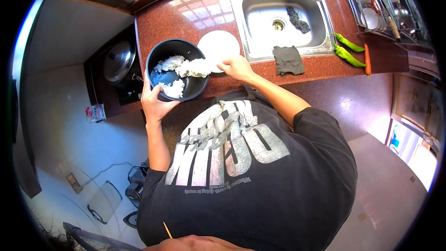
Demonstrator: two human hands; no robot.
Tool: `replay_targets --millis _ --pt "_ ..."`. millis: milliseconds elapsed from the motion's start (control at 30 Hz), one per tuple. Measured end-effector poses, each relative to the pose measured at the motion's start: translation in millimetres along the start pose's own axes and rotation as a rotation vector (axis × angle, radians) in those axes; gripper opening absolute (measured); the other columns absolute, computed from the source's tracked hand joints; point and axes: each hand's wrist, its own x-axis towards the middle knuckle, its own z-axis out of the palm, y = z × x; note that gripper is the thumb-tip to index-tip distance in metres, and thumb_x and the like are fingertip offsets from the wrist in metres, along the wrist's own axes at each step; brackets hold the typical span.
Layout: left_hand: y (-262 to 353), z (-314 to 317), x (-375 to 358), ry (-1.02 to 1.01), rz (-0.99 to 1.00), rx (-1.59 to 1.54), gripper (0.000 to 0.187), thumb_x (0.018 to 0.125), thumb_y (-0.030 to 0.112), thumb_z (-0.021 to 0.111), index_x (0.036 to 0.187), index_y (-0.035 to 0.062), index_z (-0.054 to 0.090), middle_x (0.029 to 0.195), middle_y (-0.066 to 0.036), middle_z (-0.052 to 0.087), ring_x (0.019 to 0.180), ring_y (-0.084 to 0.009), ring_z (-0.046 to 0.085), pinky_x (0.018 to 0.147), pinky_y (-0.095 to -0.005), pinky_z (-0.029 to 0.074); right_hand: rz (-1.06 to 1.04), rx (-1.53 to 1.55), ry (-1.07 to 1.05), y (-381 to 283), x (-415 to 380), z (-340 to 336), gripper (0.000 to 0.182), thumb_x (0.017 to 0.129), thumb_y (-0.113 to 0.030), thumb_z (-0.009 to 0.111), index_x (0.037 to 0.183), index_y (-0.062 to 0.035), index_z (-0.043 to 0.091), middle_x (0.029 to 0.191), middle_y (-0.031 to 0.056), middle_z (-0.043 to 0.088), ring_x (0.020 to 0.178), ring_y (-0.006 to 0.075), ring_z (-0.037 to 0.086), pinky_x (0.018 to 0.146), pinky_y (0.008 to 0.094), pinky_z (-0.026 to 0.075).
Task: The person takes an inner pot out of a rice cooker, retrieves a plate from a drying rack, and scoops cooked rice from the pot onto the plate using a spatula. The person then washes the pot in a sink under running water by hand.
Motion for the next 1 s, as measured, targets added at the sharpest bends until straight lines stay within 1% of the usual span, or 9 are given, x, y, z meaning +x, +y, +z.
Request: replay_targets --millis 67,167,500,567,633,700,800,933,1000 --pt "0.7 -1.5 0.8 -0.015 -0.018 -0.014 0.057 0.050 0.034 0.095 0.069 -0.0015 0.054 0.144 -0.038 0.041 0.128 -0.0486 0.050 0.104 -0.0464 0.046 0.007 0.165 0.023 9.9 -2.8 9.8 0.037 0.093 -0.032 0.065 0.078 0.0012 0.066 0.061 0.0144 0.055 0.056 0.0159 0.051 0.059 0.0369 0.044" --pt "2.5 -1.3 2.6 -0.031 -0.027 -0.007 0.057 0.051 0.034 0.095 0.068 -0.0015 0.054 0.144 -0.038 0.041 0.129 -0.0485 0.049 0.104 -0.0462 0.046 0.070 0.261 -0.016 22.1 -0.5 16.7 0.038 0.094 -0.031 0.064 0.078 0.0028 0.063 0.061 0.0084 0.052 0.062 0.0105 0.048 0.061 0.0344 0.043" --pt "6.0 -4.6 5.9 -0.035 0.027 0.087 0.054 0.049 0.034 0.094 0.068 -0.0011 0.057 0.145 -0.038 0.039 0.130 -0.0486 0.049 0.103 -0.0461 0.046 0.049 0.362 0.045 30.6 6.1 4.4 0.036 0.094 -0.030 0.065 0.080 0.0029 0.064 0.062 0.0030 0.054 0.064 0.0083 0.049 0.060 0.0311 0.044" --pt "2.8 -8.2 7.4 -0.068 -0.048 0.054 0.054 0.049 0.034 0.094 0.068 -0.0010 0.057 0.145 -0.038 0.039 0.128 -0.0490 0.050 0.103 -0.0457 0.046 -0.053 0.365 0.212 28.6 4.5 -4.8 0.035 0.093 -0.030 0.067 0.081 0.0027 0.066 0.063 0.0024 0.057 0.065 0.0070 0.051 0.060 0.0305 0.044" --pt "2.7 -15.2 12.7 -0.043 -0.035 0.051 0.055 0.048 0.034 0.094 0.068 -0.0006 0.057 0.146 -0.036 0.041 0.122 -0.0459 0.055 0.098 -0.0449 0.049 0.019 0.302 0.188 17.8 -2.0 -23.3 0.030 0.090 -0.027 0.068 0.081 0.0011 0.068 0.065 0.0058 0.063 0.063 0.0124 0.059 0.061 0.0328 0.048" --pt "2.2 -21.9 14.6 0.000 -0.100 0.040 0.054 0.047 0.031 0.095 0.066 0.0025 0.053 0.146 -0.028 0.045 0.117 -0.0390 0.062 0.091 -0.0415 0.053 -0.171 -0.019 0.368 30.5 -2.4 -23.0 0.024 0.088 -0.025 0.070 0.083 -0.0018 0.069 0.070 0.0095 0.067 0.064 0.0249 0.066 0.059 0.0355 0.049" --pt "-5.5 -26.4 10.7 0.025 -0.117 0.075 0.056 0.048 0.032 0.096 0.067 0.0018 0.053 0.146 -0.027 0.046 0.117 -0.0400 0.061 0.091 -0.0427 0.053 -0.337 -0.208 0.436 43.4 -4.0 -15.5 0.012 0.085 -0.019 0.068 0.090 -0.0084 0.069 0.071 0.0057 0.064 0.066 0.0302 0.064 0.061 0.0383 0.051" --pt "-7.0 -27.3 4.8 0.054 -0.077 0.148 0.057 0.048 0.033 0.096 0.068 -0.0002 0.053 0.144 -0.027 0.047 0.114 -0.0418 0.061 0.089 -0.0433 0.054 -0.565 -0.658 0.445 65.4 -2.9 4.0 0.035 0.078 -0.012 0.063 0.113 -0.0158 0.064 0.082 0.0019 0.055 0.068 0.0191 0.056 0.057 0.0334 0.047" --pt "-7.5 -27.0 0.6 0.042 -0.098 0.132 0.057 0.048 0.033 0.096 0.068 0.0001 0.053 0.145 -0.028 0.046 0.114 -0.0421 0.061 0.089 -0.0432 0.054 -0.571 -0.696 0.453 69.7 -2.5 11.7 0.034 0.078 -0.012 0.063 0.112 -0.0153 0.064 0.082 0.0012 0.055 0.069 0.0183 0.056 0.058 0.0330 0.047"
